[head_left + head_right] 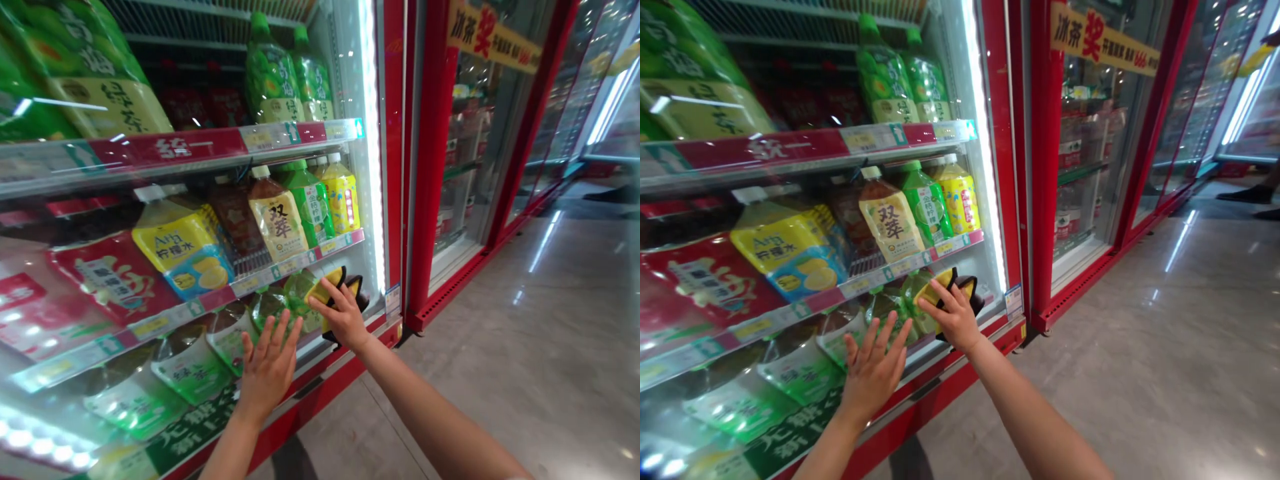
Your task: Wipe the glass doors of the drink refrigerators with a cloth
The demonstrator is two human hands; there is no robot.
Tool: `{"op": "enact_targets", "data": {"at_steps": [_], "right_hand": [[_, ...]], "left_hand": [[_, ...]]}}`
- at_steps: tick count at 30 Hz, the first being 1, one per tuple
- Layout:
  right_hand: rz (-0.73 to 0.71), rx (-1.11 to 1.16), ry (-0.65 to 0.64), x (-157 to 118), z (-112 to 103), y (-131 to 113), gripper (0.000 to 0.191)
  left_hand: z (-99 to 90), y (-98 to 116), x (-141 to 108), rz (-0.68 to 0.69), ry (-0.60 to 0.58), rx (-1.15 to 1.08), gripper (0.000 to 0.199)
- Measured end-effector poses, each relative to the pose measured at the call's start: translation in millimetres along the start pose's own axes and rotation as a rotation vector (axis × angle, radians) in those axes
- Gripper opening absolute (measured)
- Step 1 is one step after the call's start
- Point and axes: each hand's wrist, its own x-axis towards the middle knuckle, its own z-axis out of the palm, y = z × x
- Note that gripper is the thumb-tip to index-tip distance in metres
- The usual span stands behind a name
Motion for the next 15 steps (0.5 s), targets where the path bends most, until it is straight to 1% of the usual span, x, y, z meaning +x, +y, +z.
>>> {"op": "enact_targets", "data": {"at_steps": [1, 2, 4, 6, 7, 10, 12, 13, 15], "right_hand": [[-0.014, -0.011, -0.013, 6, -1, 7, 0.052], [0.023, -0.011, 0.023, 12, -3, 17, 0.051], [0.187, 0.008, 0.19, 17, -4, 41, 0.05], [0.361, 0.018, 0.376, 10, 1, 60, 0.053], [0.436, 0.006, 0.455, 3, 5, 66, 0.055], [0.583, -0.064, 0.602, -18, 19, 69, 0.059], [0.605, -0.083, 0.619, -17, 23, 69, 0.061], [0.599, -0.081, 0.605, -9, 22, 72, 0.062], [0.578, -0.074, 0.57, 14, 14, 85, 0.066]], "left_hand": [[0.4, 1, 1, 0.005, -0.003, -0.006, 0.077], [0.6, 1, 1, 0.008, -0.006, -0.013, 0.077], [0.5, 1, 1, 0.004, -0.009, -0.027, 0.077], [-0.1, 1, 1, -0.002, -0.007, -0.035, 0.077], [-0.4, 1, 1, -0.004, -0.006, -0.037, 0.077], [0.2, 2, 1, -0.004, -0.004, -0.04, 0.077], [2.1, 6, 1, -0.004, -0.006, -0.05, 0.076], [3.3, 8, 2, -0.001, -0.009, -0.06, 0.076], [5.9, 11, 3, 0.021, -0.016, -0.085, 0.076]]}}
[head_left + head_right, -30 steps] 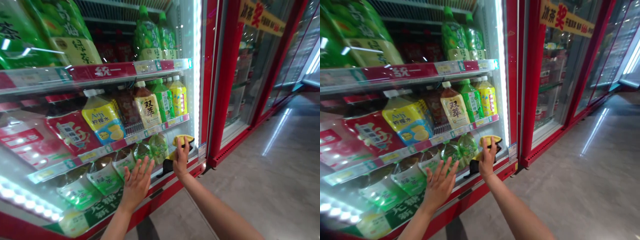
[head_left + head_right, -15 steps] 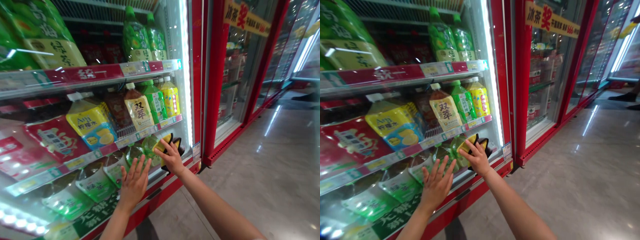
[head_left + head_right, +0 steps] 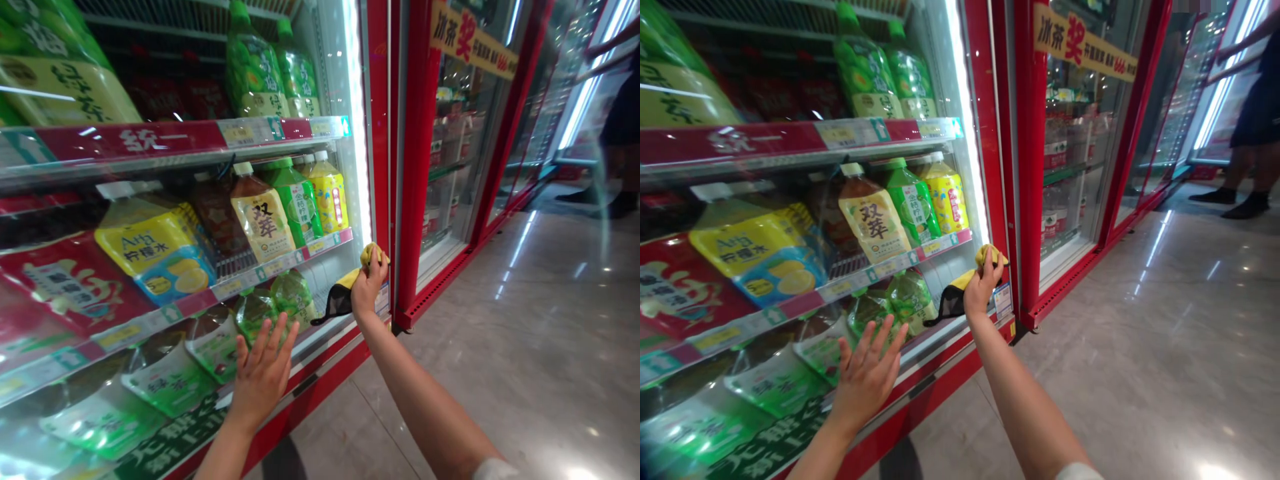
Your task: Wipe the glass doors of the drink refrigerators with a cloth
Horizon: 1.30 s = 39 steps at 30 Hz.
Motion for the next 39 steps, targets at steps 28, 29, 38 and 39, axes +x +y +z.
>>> {"op": "enact_targets", "data": {"at_steps": [28, 29, 38, 39], "right_hand": [[0.191, -0.068, -0.098, -77, -39, 41, 0.069], [0.199, -0.061, -0.084, -75, -35, 37, 0.069], [-0.598, -0.087, -0.558, -136, -37, -48, 0.066], [-0.718, -0.056, -0.588, -138, -46, -42, 0.064]], "left_hand": [[3.2, -5, -16, 0.027, -0.042, -0.051, 0.071], [1.6, -6, -18, 0.036, -0.051, -0.036, 0.071], [-15.1, -32, -55, 0.166, -0.175, 0.066, 0.075], [-18.4, -36, -62, 0.175, -0.187, 0.081, 0.076]]}}
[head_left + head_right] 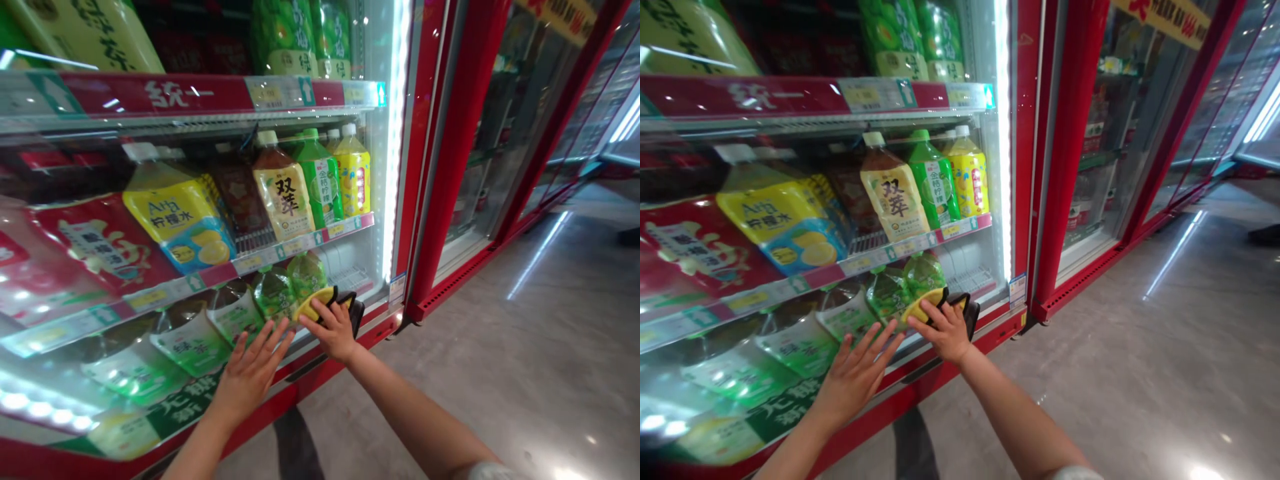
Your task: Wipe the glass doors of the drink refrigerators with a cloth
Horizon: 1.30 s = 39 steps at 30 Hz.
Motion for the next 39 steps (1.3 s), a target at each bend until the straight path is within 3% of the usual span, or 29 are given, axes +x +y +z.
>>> {"op": "enact_targets", "data": {"at_steps": [4, 7, 9, 11, 13, 15, 18, 21, 24, 27, 29, 31, 33, 36, 39], "right_hand": [[-0.326, -0.005, -0.05, -17, -29, 50, 0.052], [-0.097, -0.037, 0.055, 6, -35, 73, 0.058], [0.104, -0.033, 0.15, 28, -26, 59, 0.062], [0.175, -0.046, 0.199, 40, -14, 30, 0.062], [0.104, -0.073, 0.174, 35, -6, 3, 0.063], [-0.055, -0.061, 0.064, 15, -9, -10, 0.062], [-0.314, 0.04, -0.212, -22, -28, 10, 0.059], [-0.386, 0.103, -0.353, -32, -43, 44, 0.057], [-0.179, 0.121, -0.201, -6, -35, 37, 0.057], [0.058, 0.117, 0.004, 23, -12, -14, 0.057], [0.035, 0.109, 0.018, 30, -2, -49, 0.062], [-0.12, 0.109, -0.046, 25, -3, -66, 0.062], [-0.334, 0.132, -0.162, 13, -14, -59, 0.057], [-0.592, 0.219, -0.31, 5, -34, -23, 0.051], [-0.497, 0.252, -0.252, 23, -38, -9, 0.052]], "left_hand": [[-11.6, -13, -34, -0.026, -0.049, 0.052, 0.077], [-21.8, -23, -54, -0.069, -0.037, 0.09, 0.079], [-26.6, -28, -59, -0.09, -0.016, 0.124, 0.08], [-29.2, -31, -61, -0.102, 0.003, 0.151, 0.084], [-30.4, -32, -61, -0.113, 0.003, 0.161, 0.086], [-31.1, -32, -61, -0.121, -0.006, 0.155, 0.087], [-34.0, -35, -66, -0.122, -0.001, 0.13, 0.087], [-42.9, -45, -75, -0.114, -0.014, 0.126, 0.086], [-58.1, -60, -82, -0.139, -0.058, 0.17, 0.079], [-72.5, -72, -85, -0.177, -0.079, 0.194, 0.08], [-78.2, -77, -84, -0.168, -0.061, 0.184, 0.083], [-81.7, -80, -84, -0.152, -0.041, 0.174, 0.086], [-85.4, -82, -86, -0.159, -0.046, 0.178, 0.085], [-96.0, -87, -93, -0.214, -0.088, 0.185, 0.078], [-111.6, -96, -100, -0.285, -0.114, 0.175, 0.071]]}}
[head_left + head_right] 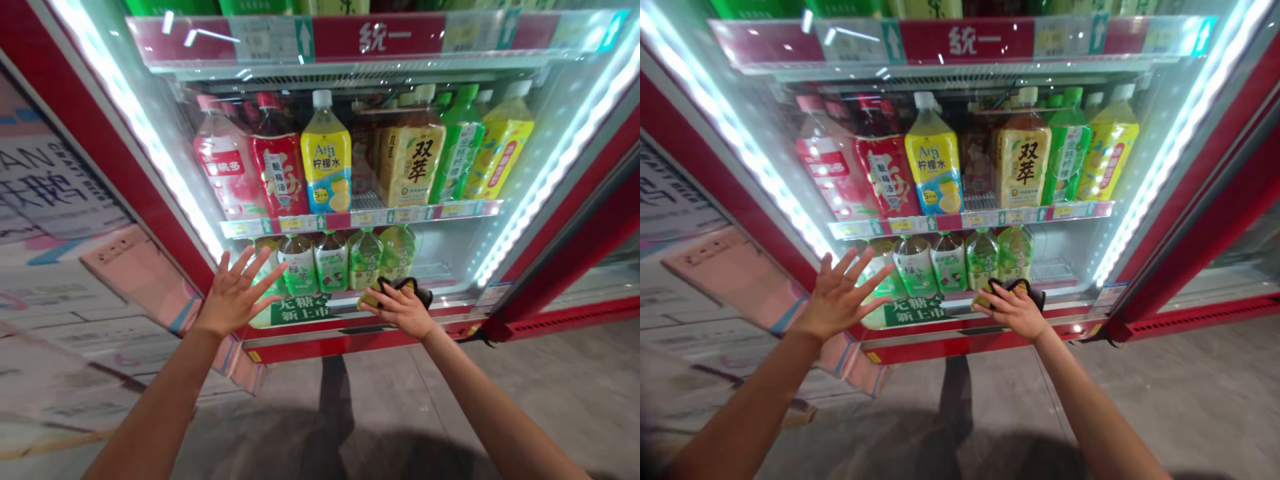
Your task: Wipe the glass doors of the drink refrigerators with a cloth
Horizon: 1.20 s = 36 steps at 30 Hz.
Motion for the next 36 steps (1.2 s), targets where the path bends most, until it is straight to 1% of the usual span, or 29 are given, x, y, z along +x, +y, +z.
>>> {"op": "enact_targets", "data": {"at_steps": [2, 4, 5, 6, 7, 8, 10, 11, 12, 13, 14, 16, 18, 19, 20, 22, 24, 26, 27, 29, 31, 32, 34, 36], "right_hand": [[0.181, 0.017, 0.102, 28, 5, -9, 0.055], [0.316, 0.05, 0.156, 63, 18, -33, 0.058], [0.331, 0.057, 0.153, 77, 25, -48, 0.06], [0.293, 0.061, 0.128, 88, 31, -62, 0.061], [0.208, 0.067, 0.091, 94, 36, -74, 0.061], [0.089, 0.078, 0.052, 94, 40, -81, 0.058], [-0.148, 0.11, -0.01, 84, 40, -83, 0.048], [-0.221, 0.124, -0.02, 75, 37, -79, 0.045], [-0.243, 0.132, -0.014, 68, 34, -71, 0.042], [-0.222, 0.134, 0.009, 64, 31, -64, 0.041], [-0.169, 0.132, 0.041, 63, 28, -57, 0.04], [-0.037, 0.133, 0.109, 76, 28, -54, 0.042], [0.053, 0.143, 0.154, 101, 36, -67, 0.045], [0.057, 0.152, 0.159, 113, 42, -78, 0.046], [0.036, 0.162, 0.153, 124, 48, -91, 0.046], [-0.076, 0.18, 0.107, 133, 58, -113, 0.044], [-0.215, 0.186, 0.027, 125, 60, -123, 0.039], [-0.304, 0.164, -0.041, 108, 54, -119, 0.037], [-0.319, 0.145, -0.056, 100, 50, -113, 0.038], [-0.292, 0.109, -0.027, 94, 43, -100, 0.039], [-0.228, 0.092, 0.042, 101, 43, -97, 0.04], [-0.197, 0.101, 0.068, 108, 46, -100, 0.041], [-0.168, 0.155, 0.065, 124, 58, -116, 0.042], [-0.217, 0.222, 0.011, 140, 76, -140, 0.039]], "left_hand": [[-8.6, -8, 0, -0.039, -0.011, -0.009, 0.07], [-15.5, -13, 2, -0.042, -0.009, -0.013, 0.071], [-18.1, -14, 4, -0.027, -0.003, -0.009, 0.072], [-20.2, -15, 5, -0.008, 0.002, 0.001, 0.073], [-21.8, -17, 6, 0.015, 0.009, 0.015, 0.074], [-23.1, -18, 6, 0.034, 0.018, 0.033, 0.076], [-25.1, -21, 5, 0.034, 0.029, 0.067, 0.084], [-26.0, -23, 3, 0.017, 0.032, 0.079, 0.089], [-26.9, -25, 1, -0.003, 0.038, 0.088, 0.092], [-27.8, -27, -1, -0.026, 0.038, 0.093, 0.095], [-28.6, -29, -3, -0.047, 0.034, 0.093, 0.096], [-29.8, -31, -6, -0.067, 0.029, 0.085, 0.098], [-30.2, -30, -8, -0.077, 0.024, 0.075, 0.099], [-30.2, -30, -9, -0.082, 0.021, 0.073, 0.099], [-30.2, -29, -9, -0.089, 0.016, 0.073, 0.099], [-30.5, -26, -10, -0.099, 0.002, 0.074, 0.099], [-31.6, -25, -12, -0.102, -0.006, 0.068, 0.097], [-33.3, -26, -15, -0.112, -0.007, 0.046, 0.092], [-34.3, -26, -17, -0.126, -0.004, 0.029, 0.09], [-36.3, -28, -19, -0.171, 0.007, -0.007, 0.086], [-37.8, -29, -21, -0.212, 0.018, -0.03, 0.085], [-38.3, -29, -22, -0.222, 0.021, -0.035, 0.085], [-38.7, -28, -22, -0.229, 0.022, -0.032, 0.087], [-38.8, -27, -22, -0.225, 0.02, -0.021, 0.09]]}}
